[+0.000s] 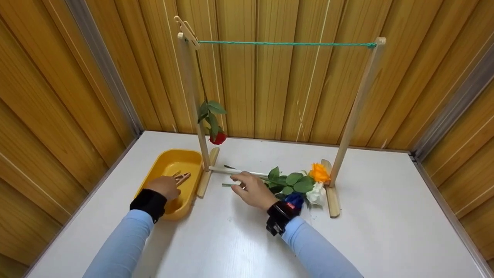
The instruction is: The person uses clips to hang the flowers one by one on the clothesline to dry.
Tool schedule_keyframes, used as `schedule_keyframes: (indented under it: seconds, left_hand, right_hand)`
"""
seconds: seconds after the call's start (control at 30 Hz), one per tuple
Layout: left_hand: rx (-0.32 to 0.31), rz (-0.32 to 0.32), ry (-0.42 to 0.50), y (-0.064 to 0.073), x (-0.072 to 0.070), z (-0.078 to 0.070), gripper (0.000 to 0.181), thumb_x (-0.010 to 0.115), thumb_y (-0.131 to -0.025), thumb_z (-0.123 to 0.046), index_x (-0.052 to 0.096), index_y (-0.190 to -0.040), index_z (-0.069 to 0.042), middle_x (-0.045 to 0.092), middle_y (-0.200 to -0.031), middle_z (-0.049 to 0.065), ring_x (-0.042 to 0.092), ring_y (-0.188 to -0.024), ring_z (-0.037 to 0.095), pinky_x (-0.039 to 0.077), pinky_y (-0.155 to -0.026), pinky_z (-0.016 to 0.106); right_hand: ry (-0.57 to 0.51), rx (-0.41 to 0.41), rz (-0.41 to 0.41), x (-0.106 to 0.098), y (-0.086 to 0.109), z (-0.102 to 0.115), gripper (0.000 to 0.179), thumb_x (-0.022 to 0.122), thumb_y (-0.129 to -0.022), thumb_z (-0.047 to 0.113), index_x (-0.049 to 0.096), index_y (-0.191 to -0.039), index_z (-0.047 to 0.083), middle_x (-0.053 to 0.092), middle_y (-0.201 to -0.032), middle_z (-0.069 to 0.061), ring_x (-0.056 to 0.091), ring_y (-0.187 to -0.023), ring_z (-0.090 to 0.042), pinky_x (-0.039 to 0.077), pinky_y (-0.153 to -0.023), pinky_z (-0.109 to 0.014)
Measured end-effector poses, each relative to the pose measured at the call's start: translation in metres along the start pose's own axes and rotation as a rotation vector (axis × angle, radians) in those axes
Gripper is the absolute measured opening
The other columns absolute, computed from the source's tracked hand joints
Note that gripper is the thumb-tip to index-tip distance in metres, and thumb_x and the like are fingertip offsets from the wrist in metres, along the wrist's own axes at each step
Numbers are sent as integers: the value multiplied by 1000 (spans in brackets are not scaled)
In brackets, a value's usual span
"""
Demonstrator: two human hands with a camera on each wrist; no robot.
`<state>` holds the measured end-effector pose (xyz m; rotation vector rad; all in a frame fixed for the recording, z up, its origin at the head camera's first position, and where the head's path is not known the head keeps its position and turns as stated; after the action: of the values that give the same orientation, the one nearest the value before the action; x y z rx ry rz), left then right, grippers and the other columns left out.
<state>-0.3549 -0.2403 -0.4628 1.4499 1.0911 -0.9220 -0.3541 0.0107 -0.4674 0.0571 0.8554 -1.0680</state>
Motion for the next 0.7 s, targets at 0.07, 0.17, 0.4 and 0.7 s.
schedule_keyframes:
  seconds: [0.07, 0.17, 0.4, 0.7]
  left_hand:
    - [-16, 29, 30, -3, 3, 4, 25, 63, -100, -20, 68, -88, 1, 63, -80, 13, 58, -68, 26, 46, -63, 33]
    - [-26, 53, 62, -7, 6, 7, 23, 62, -100, -18, 68, -87, 0, 63, -79, 13, 57, -67, 24, 44, -60, 31]
    - [-12, 50, 104, -14, 13, 13, 16, 61, -96, -10, 65, -85, 1, 61, -80, 13, 55, -67, 24, 42, -60, 30]
    - [-37, 27, 171, -21, 15, 21, 16, 61, -94, -8, 66, -99, 6, 61, -83, 14, 57, -73, 27, 45, -68, 33]
  right_hand:
    - [7, -3, 13, 2, -2, 3, 31, 62, -103, 11, 67, -130, -2, 69, -121, -18, 70, -92, -25, 58, -81, -31]
    - [17, -7, 22, 4, -3, 6, 32, 61, -103, 12, 66, -131, -2, 68, -123, -19, 70, -94, -26, 58, -82, -31]
    - [14, -6, 25, 6, -3, 7, 33, 59, -103, 10, 66, -132, -2, 67, -126, -21, 70, -96, -28, 59, -84, -33]
    - [32, -20, 12, 4, -2, 5, 32, 60, -102, 10, 67, -130, -2, 68, -121, -23, 71, -95, -28, 59, -83, -32]
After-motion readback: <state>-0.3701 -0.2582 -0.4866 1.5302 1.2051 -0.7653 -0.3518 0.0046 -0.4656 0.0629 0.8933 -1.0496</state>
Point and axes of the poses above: each hand's wrist, its own y-axis away from the middle knuckle, its own x-axis out of the palm, z = x × y, the point moved 8 cm from there along -y, towards the middle knuckle
